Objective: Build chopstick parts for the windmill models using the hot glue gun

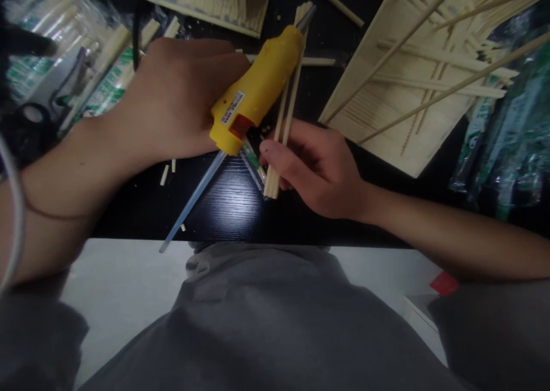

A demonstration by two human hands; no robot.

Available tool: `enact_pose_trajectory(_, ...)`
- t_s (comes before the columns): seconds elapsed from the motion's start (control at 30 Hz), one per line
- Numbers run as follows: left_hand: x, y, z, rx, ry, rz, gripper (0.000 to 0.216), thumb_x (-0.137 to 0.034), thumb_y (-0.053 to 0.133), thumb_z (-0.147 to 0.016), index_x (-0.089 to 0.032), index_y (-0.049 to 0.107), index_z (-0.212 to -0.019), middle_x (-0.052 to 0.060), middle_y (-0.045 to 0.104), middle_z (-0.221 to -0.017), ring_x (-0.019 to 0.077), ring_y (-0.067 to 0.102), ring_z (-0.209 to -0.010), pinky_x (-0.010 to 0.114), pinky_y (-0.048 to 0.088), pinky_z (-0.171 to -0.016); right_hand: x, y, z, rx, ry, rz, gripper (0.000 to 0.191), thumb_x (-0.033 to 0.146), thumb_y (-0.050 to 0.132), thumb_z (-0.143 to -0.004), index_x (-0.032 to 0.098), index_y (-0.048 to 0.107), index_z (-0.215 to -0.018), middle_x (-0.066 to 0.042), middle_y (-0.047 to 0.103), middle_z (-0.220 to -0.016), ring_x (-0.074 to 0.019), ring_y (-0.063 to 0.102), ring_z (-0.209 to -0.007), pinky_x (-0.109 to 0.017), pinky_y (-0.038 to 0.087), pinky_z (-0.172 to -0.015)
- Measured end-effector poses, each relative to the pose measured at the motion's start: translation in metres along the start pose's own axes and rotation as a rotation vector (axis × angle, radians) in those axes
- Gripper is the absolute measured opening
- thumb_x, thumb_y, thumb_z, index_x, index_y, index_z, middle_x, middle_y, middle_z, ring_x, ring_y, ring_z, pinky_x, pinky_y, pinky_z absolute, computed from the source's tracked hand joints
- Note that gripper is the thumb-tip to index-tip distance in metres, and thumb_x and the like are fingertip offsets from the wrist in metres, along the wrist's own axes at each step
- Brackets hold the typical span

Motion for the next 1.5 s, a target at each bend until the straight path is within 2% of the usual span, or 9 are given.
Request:
enact_pose_trajectory(0.1, 0.0002, 0.0006, 0.0002, 0.010, -0.007, -0.020, 0.049, -0.056, 0.038, -0.094, -0.011, 0.049, -0.077, -0.005, 0.032, -0.075, -0.0012, 0.045, -0.070, 0.019, 0.037, -0.078, 0.0003, -0.0002, 0.0001, 0.005, -0.003, 0.011, 0.032, 0.040, 0.051, -0.105, 0.016, 0.059, -0.086, 0.005, 0.050, -0.063, -0.0056, 0.050, -0.057, -0.019, 0.039, -0.056)
enact_pose_trajectory(0.23, -0.0009, -0.0002, 0.0002, 0.006, 0.001, 0.002, 0.049, -0.054, 0.038, -0.094, -0.010, 0.048, -0.075, -0.006, 0.029, -0.073, -0.0038, 0.025, -0.065, 0.016, 0.022, -0.072, 0.0008, -0.0002, -0.0001, -0.002, 0.000, 0.009, 0.032, 0.040, 0.052, -0.105, 0.016, 0.059, -0.086, 0.005, 0.050, -0.063, -0.0054, 0.050, -0.057, -0.018, 0.040, -0.056)
enact_pose_trajectory(0.3, -0.0018, -0.0011, 0.0001, -0.011, 0.009, 0.021, 0.049, -0.054, 0.038, -0.094, -0.010, 0.047, -0.074, -0.006, 0.028, -0.072, -0.0033, 0.021, -0.065, 0.018, 0.018, -0.070, 0.0007, -0.0002, 0.0000, -0.002, 0.002, 0.005, 0.031, 0.040, 0.052, -0.105, 0.016, 0.060, -0.086, 0.005, 0.050, -0.063, -0.0056, 0.050, -0.057, -0.019, 0.040, -0.056)
enact_pose_trajectory(0.53, -0.0034, -0.0020, 0.0003, -0.034, 0.012, 0.053, 0.044, -0.052, 0.038, -0.093, -0.014, 0.043, -0.071, -0.004, 0.031, -0.071, -0.0011, 0.026, -0.061, 0.020, 0.018, -0.067, 0.0012, -0.0007, 0.0003, 0.010, 0.021, 0.012, 0.032, 0.042, 0.051, -0.105, 0.017, 0.059, -0.086, 0.004, 0.050, -0.063, -0.0066, 0.051, -0.057, -0.019, 0.040, -0.055)
enact_pose_trajectory(0.73, -0.0029, -0.0014, -0.0012, -0.019, -0.002, 0.052, 0.038, -0.049, 0.037, -0.092, -0.017, 0.038, -0.071, -0.003, 0.031, -0.071, 0.0037, 0.045, -0.064, 0.023, 0.038, -0.072, 0.0005, -0.0005, -0.0002, 0.007, 0.002, 0.013, 0.035, 0.046, 0.052, -0.104, 0.017, 0.058, -0.086, 0.005, 0.050, -0.062, -0.0065, 0.050, -0.056, -0.019, 0.040, -0.054)
enact_pose_trajectory(0.83, -0.0030, -0.0018, -0.0008, -0.007, -0.009, 0.056, 0.037, -0.048, 0.038, -0.092, -0.017, 0.040, -0.071, -0.003, 0.032, -0.072, 0.0066, 0.051, -0.069, 0.025, 0.043, -0.075, 0.0000, -0.0007, 0.0002, 0.012, 0.005, 0.005, 0.034, 0.046, 0.052, -0.104, 0.017, 0.058, -0.086, 0.005, 0.050, -0.063, -0.0063, 0.050, -0.056, -0.018, 0.040, -0.054)
enact_pose_trajectory(1.07, -0.0027, -0.0005, -0.0017, -0.002, -0.020, 0.032, 0.048, -0.057, 0.036, -0.092, -0.014, 0.044, -0.071, -0.004, 0.030, -0.071, 0.0005, 0.047, -0.067, 0.022, 0.040, -0.076, -0.0003, -0.0002, 0.0009, 0.009, 0.014, 0.011, 0.031, 0.042, 0.050, -0.105, 0.017, 0.059, -0.089, 0.004, 0.050, -0.064, -0.0068, 0.052, -0.059, -0.018, 0.042, -0.056)
enact_pose_trajectory(1.33, -0.0017, -0.0004, -0.0014, -0.017, -0.001, 0.028, 0.044, -0.053, 0.039, -0.092, -0.015, 0.041, -0.072, -0.004, 0.030, -0.071, -0.0003, 0.037, -0.063, 0.020, 0.032, -0.070, 0.0008, -0.0009, 0.0002, 0.022, 0.021, 0.024, 0.032, 0.043, 0.050, -0.105, 0.018, 0.057, -0.086, 0.004, 0.048, -0.064, -0.0069, 0.053, -0.059, -0.018, 0.042, -0.054)
enact_pose_trajectory(1.5, -0.0034, -0.0021, -0.0022, -0.026, 0.006, 0.031, 0.046, -0.054, 0.036, -0.094, -0.014, 0.042, -0.071, -0.005, 0.028, -0.070, -0.0023, 0.026, -0.060, 0.019, 0.021, -0.067, 0.0014, -0.0011, 0.0005, 0.018, 0.049, 0.009, 0.033, 0.043, 0.051, -0.104, 0.018, 0.057, -0.084, 0.004, 0.049, -0.064, -0.0064, 0.053, -0.058, -0.018, 0.042, -0.054)
Point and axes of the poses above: each hand's wrist, its own z-axis away from the middle knuckle, its own y-axis out of the palm, x = y × z, the point moved 1 cm from there along -z, towards the middle knuckle
